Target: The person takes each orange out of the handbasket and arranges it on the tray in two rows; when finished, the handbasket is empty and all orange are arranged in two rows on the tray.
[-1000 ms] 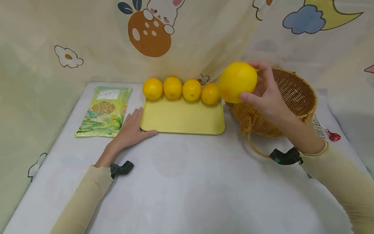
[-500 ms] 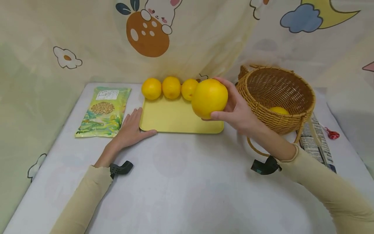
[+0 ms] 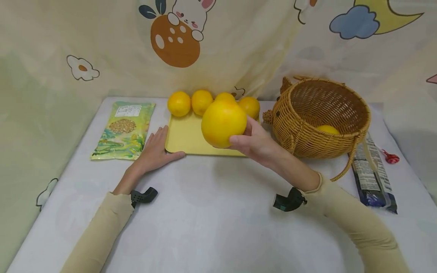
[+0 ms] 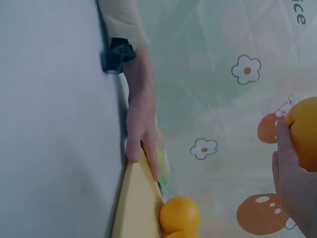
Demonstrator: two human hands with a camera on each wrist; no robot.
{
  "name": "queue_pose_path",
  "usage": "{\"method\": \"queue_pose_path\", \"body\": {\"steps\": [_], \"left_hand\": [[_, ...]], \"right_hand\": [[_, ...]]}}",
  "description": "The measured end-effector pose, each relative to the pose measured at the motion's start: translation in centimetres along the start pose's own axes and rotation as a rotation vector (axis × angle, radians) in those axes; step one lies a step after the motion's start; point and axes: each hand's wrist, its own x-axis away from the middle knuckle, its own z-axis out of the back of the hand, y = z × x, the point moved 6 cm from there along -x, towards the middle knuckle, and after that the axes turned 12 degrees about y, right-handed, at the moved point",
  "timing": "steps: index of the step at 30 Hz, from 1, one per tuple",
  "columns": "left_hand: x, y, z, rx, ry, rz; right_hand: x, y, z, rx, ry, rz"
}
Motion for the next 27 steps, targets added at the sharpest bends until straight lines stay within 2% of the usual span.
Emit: {"method": "queue_pose_path", "body": {"steps": [2,12,17,27], "left_hand": [[0.0,0.0,-0.1,0.002,-0.001,0.0],[0.0,0.1,0.0,-0.011,-0.007,0.002],[0.0,0.2,0.2,-0.017,-0.008,0.006],[0.0,0.2,0.2,0.001,-0.023,0.018]], "right_hand": [[0.0,0.5,-0.1,0.022,-0.001,-0.017],[-0.9,0.8,-1.7,-0.033,-0.106,0.017],[-2.2,1.1,-1.9,-0.063,-0.076,-0.014],[-5.6,3.0,-1.9,-0.292,-0.036,-0.146]]}}
